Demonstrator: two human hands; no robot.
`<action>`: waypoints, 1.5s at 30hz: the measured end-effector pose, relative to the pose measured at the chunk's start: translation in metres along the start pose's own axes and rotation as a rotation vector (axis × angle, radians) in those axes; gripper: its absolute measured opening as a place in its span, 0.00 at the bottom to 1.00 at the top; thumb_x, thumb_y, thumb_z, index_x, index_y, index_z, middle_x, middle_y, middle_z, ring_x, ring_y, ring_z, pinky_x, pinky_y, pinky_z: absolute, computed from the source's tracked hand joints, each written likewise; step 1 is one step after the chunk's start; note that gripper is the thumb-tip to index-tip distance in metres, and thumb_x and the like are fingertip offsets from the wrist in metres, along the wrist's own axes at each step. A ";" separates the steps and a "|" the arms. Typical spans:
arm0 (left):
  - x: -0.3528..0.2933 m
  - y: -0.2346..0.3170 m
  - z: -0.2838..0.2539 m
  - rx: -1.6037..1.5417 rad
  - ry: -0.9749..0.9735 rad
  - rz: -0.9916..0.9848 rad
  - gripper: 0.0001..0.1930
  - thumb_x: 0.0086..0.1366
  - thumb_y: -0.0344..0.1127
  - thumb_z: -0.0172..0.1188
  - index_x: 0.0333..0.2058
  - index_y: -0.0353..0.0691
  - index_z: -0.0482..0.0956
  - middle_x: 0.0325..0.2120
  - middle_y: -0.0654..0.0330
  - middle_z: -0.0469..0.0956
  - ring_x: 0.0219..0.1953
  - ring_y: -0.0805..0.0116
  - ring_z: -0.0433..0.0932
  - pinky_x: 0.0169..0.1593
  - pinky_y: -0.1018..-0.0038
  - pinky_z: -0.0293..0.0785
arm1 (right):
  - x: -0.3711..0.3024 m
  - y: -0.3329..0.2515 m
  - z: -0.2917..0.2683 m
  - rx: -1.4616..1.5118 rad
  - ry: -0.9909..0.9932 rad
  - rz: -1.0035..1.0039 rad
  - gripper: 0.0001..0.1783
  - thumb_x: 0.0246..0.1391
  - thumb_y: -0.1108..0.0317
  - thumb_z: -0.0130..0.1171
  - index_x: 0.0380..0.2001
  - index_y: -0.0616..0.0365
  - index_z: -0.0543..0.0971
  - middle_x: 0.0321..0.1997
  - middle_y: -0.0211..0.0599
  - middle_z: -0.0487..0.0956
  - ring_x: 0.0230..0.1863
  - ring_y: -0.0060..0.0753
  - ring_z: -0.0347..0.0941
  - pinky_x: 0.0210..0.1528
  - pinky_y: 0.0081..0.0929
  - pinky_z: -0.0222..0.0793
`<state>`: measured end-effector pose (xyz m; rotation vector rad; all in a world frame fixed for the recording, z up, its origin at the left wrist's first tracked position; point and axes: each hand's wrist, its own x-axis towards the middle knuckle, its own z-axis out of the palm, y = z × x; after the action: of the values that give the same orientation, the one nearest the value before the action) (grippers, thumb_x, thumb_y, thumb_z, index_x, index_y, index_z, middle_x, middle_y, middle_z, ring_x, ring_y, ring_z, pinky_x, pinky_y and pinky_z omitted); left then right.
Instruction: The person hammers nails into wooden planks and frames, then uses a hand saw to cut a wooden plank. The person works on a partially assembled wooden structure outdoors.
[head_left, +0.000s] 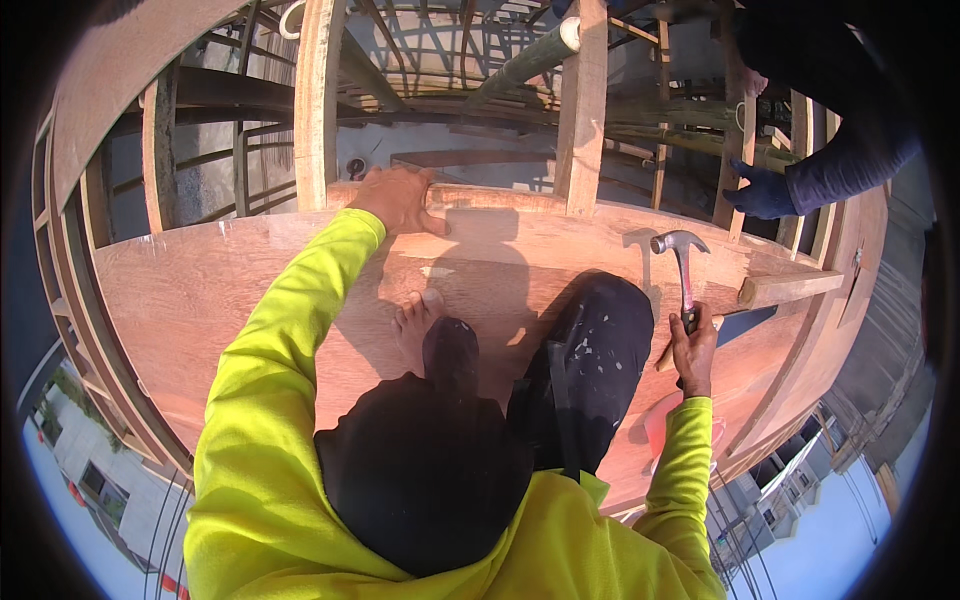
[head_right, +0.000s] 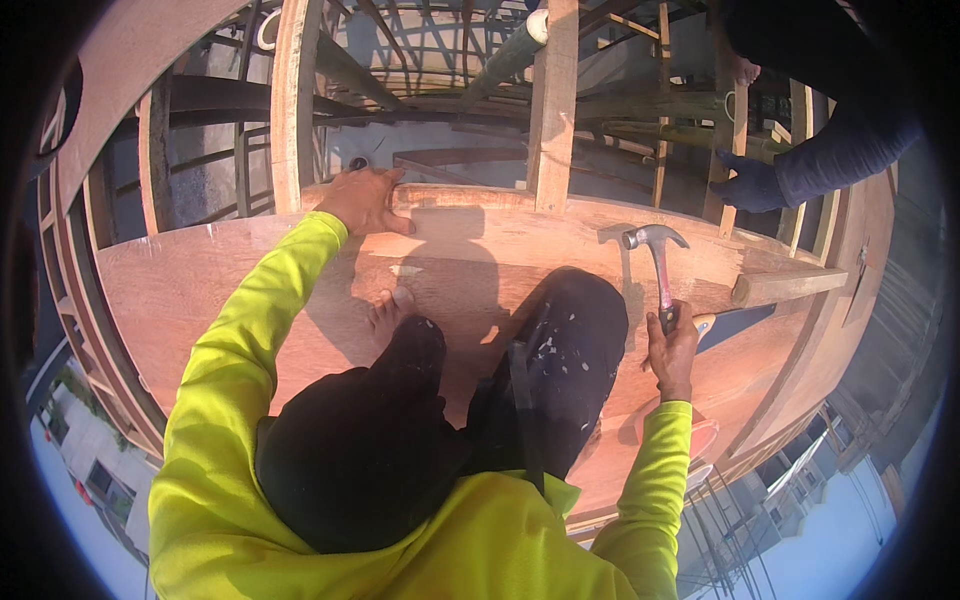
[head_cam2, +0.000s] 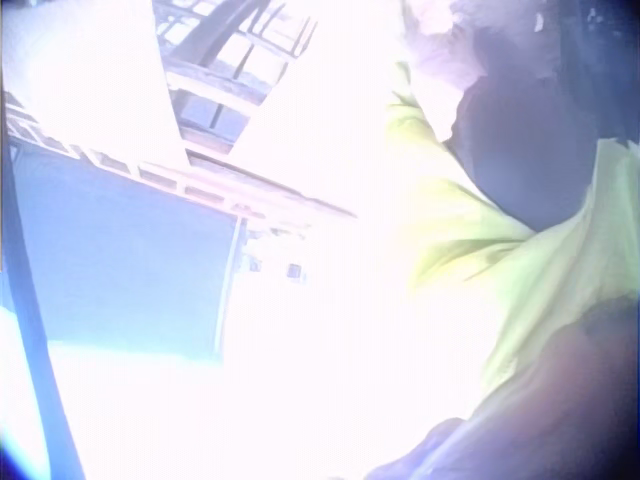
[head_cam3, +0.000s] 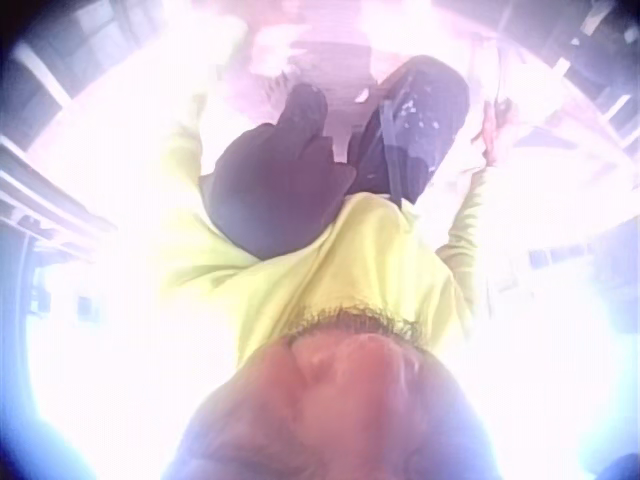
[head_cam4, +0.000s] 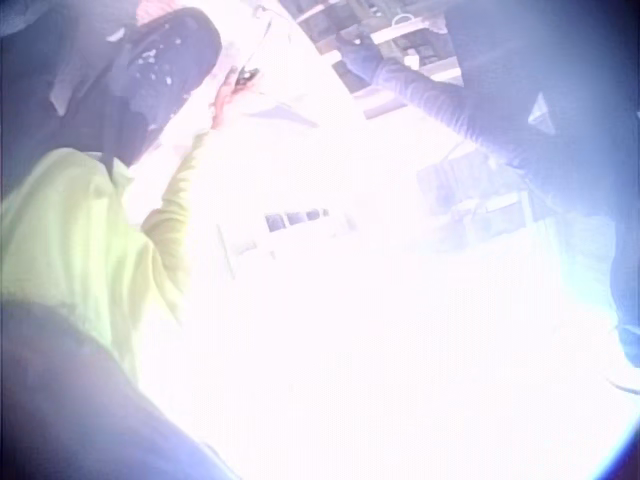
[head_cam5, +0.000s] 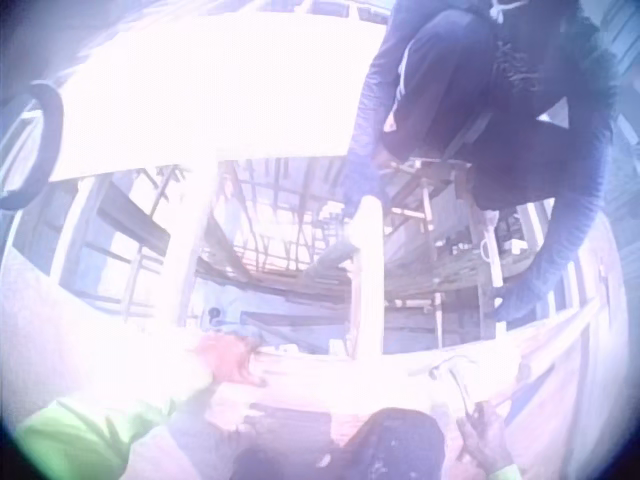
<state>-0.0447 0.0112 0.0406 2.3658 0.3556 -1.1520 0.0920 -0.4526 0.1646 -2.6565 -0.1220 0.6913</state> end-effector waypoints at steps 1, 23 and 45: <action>-0.003 -0.011 0.011 0.030 0.130 -0.010 0.51 0.50 0.70 0.68 0.64 0.40 0.71 0.58 0.47 0.77 0.64 0.48 0.71 0.68 0.50 0.63 | -0.005 -0.005 0.000 0.030 0.002 0.012 0.13 0.61 0.74 0.64 0.46 0.63 0.73 0.27 0.30 0.71 0.28 0.22 0.67 0.31 0.27 0.66; 0.016 0.044 0.062 -0.014 0.542 0.174 0.39 0.57 0.70 0.60 0.52 0.41 0.82 0.46 0.52 0.82 0.53 0.56 0.76 0.56 0.59 0.63 | 0.097 -0.314 0.183 -0.455 -0.341 -0.923 0.29 0.57 0.71 0.60 0.63 0.60 0.73 0.46 0.55 0.79 0.52 0.59 0.77 0.54 0.51 0.73; 0.037 0.047 0.091 -0.223 1.139 0.147 0.26 0.51 0.63 0.66 0.28 0.43 0.88 0.32 0.52 0.85 0.47 0.57 0.81 0.61 0.59 0.62 | 0.099 -0.336 0.197 -0.582 -0.562 -1.217 0.25 0.55 0.74 0.58 0.57 0.62 0.76 0.49 0.52 0.79 0.52 0.59 0.78 0.54 0.49 0.75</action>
<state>-0.0625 -0.0759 -0.0222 2.5337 0.6045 0.3925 0.0878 -0.0567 0.0938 -2.0810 -2.0944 0.9517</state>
